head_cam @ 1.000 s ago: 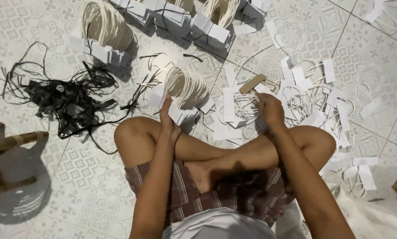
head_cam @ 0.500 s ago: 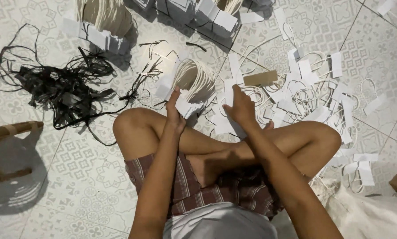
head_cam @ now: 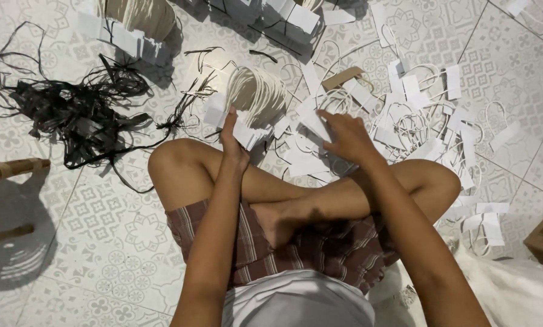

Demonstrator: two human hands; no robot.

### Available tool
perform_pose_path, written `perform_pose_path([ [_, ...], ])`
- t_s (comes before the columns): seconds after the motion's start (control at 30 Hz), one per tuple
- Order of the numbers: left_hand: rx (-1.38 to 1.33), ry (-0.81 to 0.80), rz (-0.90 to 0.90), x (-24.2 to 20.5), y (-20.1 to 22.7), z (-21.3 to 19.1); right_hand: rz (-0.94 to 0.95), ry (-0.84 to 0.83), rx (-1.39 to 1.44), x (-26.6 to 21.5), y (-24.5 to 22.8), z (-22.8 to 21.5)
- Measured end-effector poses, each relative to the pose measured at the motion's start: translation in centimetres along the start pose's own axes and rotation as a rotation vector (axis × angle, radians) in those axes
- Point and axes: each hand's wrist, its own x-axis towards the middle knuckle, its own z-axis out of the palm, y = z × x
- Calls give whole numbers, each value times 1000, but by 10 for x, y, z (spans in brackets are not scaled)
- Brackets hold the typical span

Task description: The person sits on the floor and bundles white cables by wrapping them around rectangular white paper cards. They repeatedly pick up a cable, wrap it around a card, and place the finished bundle aside. Towards the end, they briefly handle a pile of black cables.

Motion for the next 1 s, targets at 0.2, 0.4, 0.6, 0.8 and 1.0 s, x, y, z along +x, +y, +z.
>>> perform_pose_path([
  [0.2,33,-33,25,7,-7,-10,-17,-28,-244,-5,24,47],
  [0.4,95,-59,71,-1,-13,0,-332,663,-2,-32,-41,17],
  [0.6,390,65,338,30,-56,-31,-457,670,-143,-12,-149,13],
  [0.8,371,93,178,-17,-23,-2,-448,516,-288,14,-157,35],
  [1.0,249,134,-74,-27,-9,10,-510,698,-308,16,-156,40],
])
